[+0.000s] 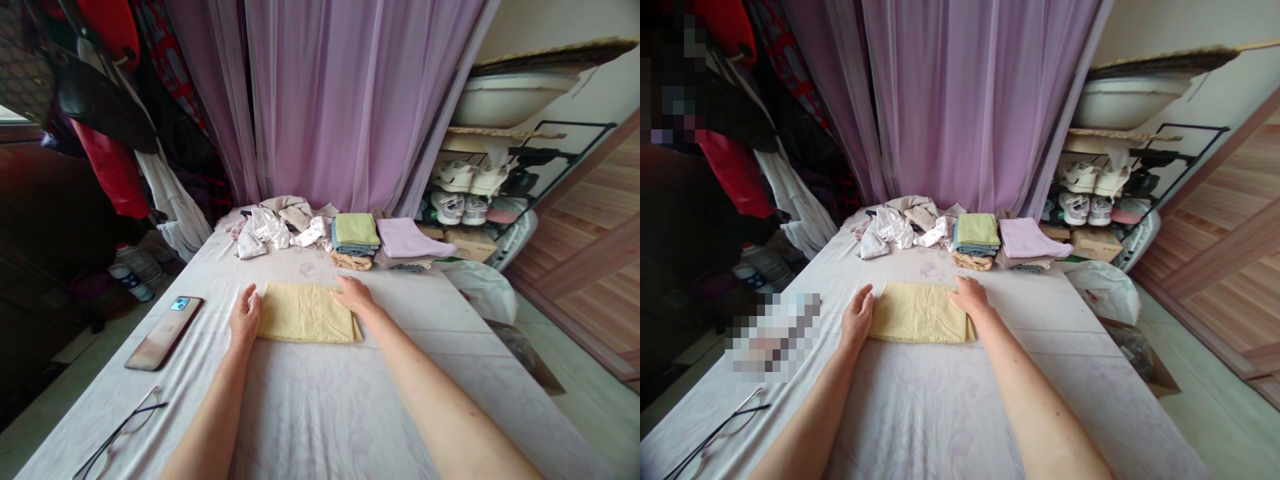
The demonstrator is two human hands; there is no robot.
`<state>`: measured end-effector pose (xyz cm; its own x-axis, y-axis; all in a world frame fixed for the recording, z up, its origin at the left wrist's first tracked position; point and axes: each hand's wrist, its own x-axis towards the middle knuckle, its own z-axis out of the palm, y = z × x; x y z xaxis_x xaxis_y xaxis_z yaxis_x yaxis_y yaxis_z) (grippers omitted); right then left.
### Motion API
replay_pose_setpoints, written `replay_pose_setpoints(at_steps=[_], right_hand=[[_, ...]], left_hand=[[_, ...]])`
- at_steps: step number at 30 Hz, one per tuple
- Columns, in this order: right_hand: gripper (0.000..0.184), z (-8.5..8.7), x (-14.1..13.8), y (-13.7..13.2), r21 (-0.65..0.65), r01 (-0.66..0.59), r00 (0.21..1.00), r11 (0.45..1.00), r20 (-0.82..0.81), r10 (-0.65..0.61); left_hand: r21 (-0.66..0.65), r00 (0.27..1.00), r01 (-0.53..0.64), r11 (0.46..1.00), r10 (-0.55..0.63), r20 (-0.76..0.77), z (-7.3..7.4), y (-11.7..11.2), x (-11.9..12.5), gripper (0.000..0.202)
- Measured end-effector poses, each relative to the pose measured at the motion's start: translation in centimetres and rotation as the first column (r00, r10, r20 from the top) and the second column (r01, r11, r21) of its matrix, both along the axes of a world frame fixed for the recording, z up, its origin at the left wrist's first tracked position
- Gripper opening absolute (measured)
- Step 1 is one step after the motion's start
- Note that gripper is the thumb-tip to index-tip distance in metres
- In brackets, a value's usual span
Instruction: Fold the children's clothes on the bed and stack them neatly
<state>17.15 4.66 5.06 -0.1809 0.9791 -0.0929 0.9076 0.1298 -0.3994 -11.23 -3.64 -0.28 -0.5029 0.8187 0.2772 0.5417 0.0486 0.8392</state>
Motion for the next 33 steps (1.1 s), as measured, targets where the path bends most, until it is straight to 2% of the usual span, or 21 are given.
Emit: replay_pose_setpoints(at_steps=[2, 6, 13, 19, 22, 25, 33], right_hand=[[0.05, 0.4, 0.7, 1.2, -0.061, 0.001, 1.0, 0.998, -0.028, -0.003], [0.02, 0.8, 1.9, 2.5, -0.176, -0.015, 0.994, 0.984, -0.111, -0.005], [0.027, 0.4, 2.8, 2.6, -0.277, 0.057, 0.931, 0.959, -0.332, -0.151], [0.021, 0.1, 2.3, 0.0, -0.451, 0.048, 0.737, 0.891, -0.586, -0.337], [0.019, -0.1, 2.6, -1.6, -0.508, 0.023, 0.654, 0.861, -0.644, -0.398], [0.02, -0.1, 2.9, -2.7, -0.553, 0.004, 0.607, 0.833, -0.661, -0.441], [0.025, 0.1, 1.6, -4.1, -0.565, -0.113, 0.405, 0.817, -0.778, -0.481]], left_hand=[[0.012, 1.0, 0.001, 1.0, -0.002, 0.027, -0.1, 0.0, 0.0, 0.036], [0.023, 0.999, 0.0, 1.0, -0.002, 0.055, -0.1, 0.0, 0.2, 0.035], [-0.014, 1.0, 0.008, 1.0, -0.008, 0.022, 0.3, -0.2, 0.5, 0.035], [-0.015, 1.0, 0.009, 1.0, -0.009, 0.017, 0.4, -0.2, 0.7, 0.036], [-0.01, 1.0, 0.007, 1.0, -0.007, 0.017, 0.4, -0.3, 0.8, 0.036], [-0.019, 1.0, 0.015, 1.0, -0.015, 0.014, 0.5, -0.3, 0.9, 0.037], [-0.005, 1.0, 0.015, 1.0, -0.015, 0.006, 0.3, -0.3, 0.9, 0.036]])
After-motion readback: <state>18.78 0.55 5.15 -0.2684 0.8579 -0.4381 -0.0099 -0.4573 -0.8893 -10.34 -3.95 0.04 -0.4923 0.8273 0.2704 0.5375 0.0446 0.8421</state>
